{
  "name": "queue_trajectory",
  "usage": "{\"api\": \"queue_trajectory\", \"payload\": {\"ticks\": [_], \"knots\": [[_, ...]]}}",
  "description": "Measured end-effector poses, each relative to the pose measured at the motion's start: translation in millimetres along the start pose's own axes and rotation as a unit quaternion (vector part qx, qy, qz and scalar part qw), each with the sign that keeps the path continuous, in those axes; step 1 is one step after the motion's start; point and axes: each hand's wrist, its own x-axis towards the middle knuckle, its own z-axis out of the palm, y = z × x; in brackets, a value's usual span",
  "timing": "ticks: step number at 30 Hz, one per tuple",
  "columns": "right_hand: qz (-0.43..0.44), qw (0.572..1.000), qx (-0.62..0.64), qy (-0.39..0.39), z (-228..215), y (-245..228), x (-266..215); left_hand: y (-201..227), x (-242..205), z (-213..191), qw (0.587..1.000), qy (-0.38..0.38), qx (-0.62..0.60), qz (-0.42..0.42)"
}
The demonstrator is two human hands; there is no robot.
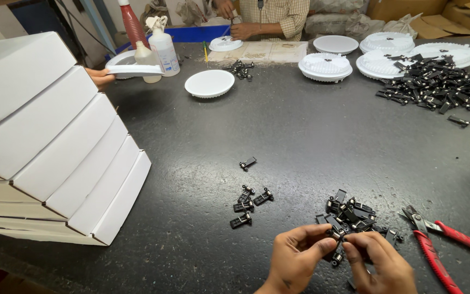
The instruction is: The person uses red-handled pliers to trim small black plastic components on a dark workbench. They repeatedly pick up a component, trim it, and place it into a pile. Another person is visible in the background working with white plastic parts.
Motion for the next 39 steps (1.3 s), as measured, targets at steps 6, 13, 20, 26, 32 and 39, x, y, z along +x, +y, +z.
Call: {"api": "queue_trajectory", "payload": {"ticks": [6,13,20,26,32,39], "knots": [[0.181,0.962,0.174,-0.112,15.8,49.1,-10.3,3.3,-2.2,3.0,0.997,-0.016,0.066,0.027],[0.300,0.906,0.265,-0.138,-3.1,59.5,6.0,40.7,14.1,-24.6,0.965,0.151,0.203,0.077],[0.253,0.930,0.261,-0.056,-43.1,49.2,24.0,45.7,28.4,-59.1,0.708,0.274,0.548,0.353],[0.242,0.936,0.240,-0.086,-41.0,41.1,24.0,4.1,12.5,-12.3,0.750,-0.120,0.553,0.342],[0.257,0.947,0.138,-0.132,-37.0,32.1,20.4,1.6,0.1,-6.8,0.730,-0.170,0.578,0.324],[0.019,0.977,0.005,-0.213,-13.2,20.5,5.7,5.4,2.8,-5.8,0.845,-0.050,0.450,0.286]]}}
